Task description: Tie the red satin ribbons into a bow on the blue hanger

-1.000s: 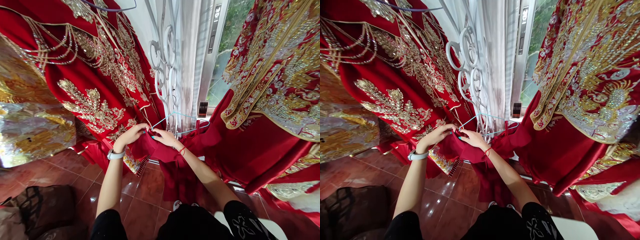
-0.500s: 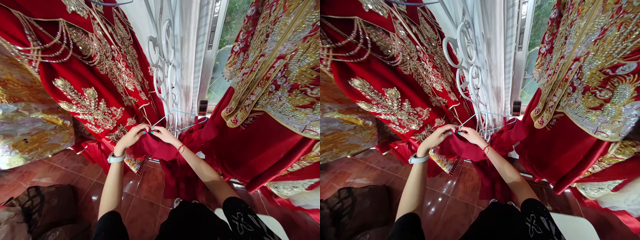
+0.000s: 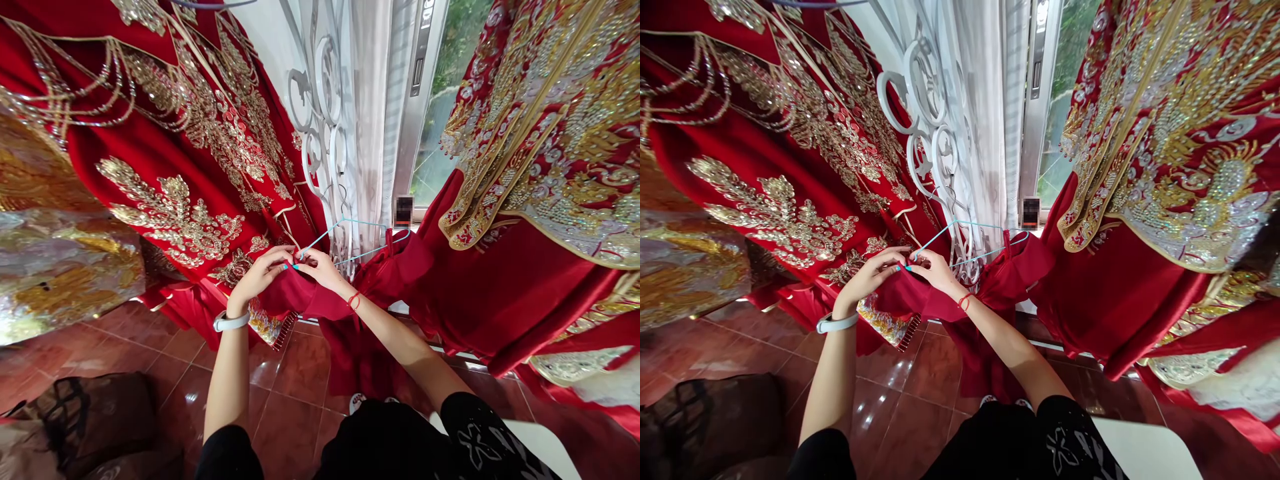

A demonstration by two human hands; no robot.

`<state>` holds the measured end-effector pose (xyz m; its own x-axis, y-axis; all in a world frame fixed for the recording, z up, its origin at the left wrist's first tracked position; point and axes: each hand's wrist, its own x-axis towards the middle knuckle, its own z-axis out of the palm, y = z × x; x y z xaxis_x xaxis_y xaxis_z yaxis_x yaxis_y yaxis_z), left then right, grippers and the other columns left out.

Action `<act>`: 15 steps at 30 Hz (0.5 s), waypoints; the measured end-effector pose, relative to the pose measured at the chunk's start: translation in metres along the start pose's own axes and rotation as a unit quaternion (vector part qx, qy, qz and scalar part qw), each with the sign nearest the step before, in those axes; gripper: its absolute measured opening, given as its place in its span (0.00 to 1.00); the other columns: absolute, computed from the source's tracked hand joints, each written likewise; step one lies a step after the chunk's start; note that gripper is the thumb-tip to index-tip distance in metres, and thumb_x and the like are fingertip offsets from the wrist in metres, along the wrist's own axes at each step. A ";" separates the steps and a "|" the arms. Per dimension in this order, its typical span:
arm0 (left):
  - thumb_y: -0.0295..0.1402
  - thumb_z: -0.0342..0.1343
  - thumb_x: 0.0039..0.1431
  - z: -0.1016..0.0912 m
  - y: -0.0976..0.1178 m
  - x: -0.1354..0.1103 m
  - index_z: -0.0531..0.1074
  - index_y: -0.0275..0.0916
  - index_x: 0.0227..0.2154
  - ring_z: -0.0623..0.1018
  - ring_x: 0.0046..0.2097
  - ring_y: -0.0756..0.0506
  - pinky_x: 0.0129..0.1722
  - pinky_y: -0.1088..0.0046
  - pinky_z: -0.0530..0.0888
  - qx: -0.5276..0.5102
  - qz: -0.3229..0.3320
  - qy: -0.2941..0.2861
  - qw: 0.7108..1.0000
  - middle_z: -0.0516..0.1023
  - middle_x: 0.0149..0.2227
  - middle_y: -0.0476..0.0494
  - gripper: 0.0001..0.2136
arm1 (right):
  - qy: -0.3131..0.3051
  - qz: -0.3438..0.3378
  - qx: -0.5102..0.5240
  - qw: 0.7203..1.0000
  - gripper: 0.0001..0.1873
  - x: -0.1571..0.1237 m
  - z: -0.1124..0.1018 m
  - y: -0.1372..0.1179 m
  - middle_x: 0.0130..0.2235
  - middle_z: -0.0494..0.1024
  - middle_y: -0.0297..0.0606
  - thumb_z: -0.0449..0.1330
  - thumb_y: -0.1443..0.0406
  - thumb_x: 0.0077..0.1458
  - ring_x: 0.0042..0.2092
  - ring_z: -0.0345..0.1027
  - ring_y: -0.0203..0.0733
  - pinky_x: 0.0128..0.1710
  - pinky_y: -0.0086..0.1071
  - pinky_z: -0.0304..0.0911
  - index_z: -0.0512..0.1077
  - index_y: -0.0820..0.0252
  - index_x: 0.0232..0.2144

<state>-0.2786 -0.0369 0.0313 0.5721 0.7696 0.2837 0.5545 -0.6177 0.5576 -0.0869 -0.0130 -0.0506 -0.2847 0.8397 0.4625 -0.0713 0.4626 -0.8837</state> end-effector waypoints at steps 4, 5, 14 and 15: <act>0.32 0.49 0.65 0.002 -0.001 -0.003 0.73 0.41 0.39 0.73 0.62 0.38 0.62 0.52 0.71 0.012 -0.001 0.011 1.000 0.72 0.60 0.35 0.08 | 0.007 0.018 0.029 0.999 0.14 -0.001 -0.001 0.002 0.38 0.77 0.36 0.64 0.55 0.58 0.40 0.70 0.39 0.42 0.32 0.66 0.73 0.59 0.37; 0.32 0.49 0.65 0.003 -0.001 -0.003 0.73 0.41 0.39 0.72 0.62 0.38 0.62 0.52 0.70 0.013 -0.001 0.013 1.000 0.71 0.60 0.36 0.08 | 0.008 0.016 0.027 0.999 0.13 -0.001 -0.002 0.001 0.39 0.77 0.36 0.64 0.55 0.58 0.40 0.70 0.38 0.41 0.31 0.66 0.73 0.59 0.38; 0.36 0.52 0.66 0.019 -0.011 -0.009 0.73 0.41 0.36 0.70 0.62 0.38 0.66 0.51 0.65 -0.038 -0.017 0.075 0.996 0.70 0.57 0.37 0.07 | -0.036 0.009 0.057 0.998 0.14 0.007 -0.008 0.004 0.43 0.80 0.40 0.69 0.57 0.53 0.40 0.71 0.39 0.44 0.35 0.67 0.80 0.60 0.38; 0.37 0.52 0.66 0.019 -0.012 -0.009 0.73 0.41 0.36 0.70 0.62 0.38 0.65 0.52 0.66 -0.040 -0.020 0.077 0.996 0.70 0.57 0.37 0.07 | -0.038 0.006 0.059 0.998 0.13 0.008 -0.009 0.004 0.43 0.81 0.41 0.69 0.57 0.53 0.41 0.72 0.40 0.46 0.36 0.67 0.81 0.60 0.37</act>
<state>-0.2789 -0.0393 0.0067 0.4478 0.8130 0.3722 0.5218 -0.5756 0.6296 -0.0814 -0.0018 -0.0502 -0.3581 0.8189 0.4484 -0.1778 0.4117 -0.8938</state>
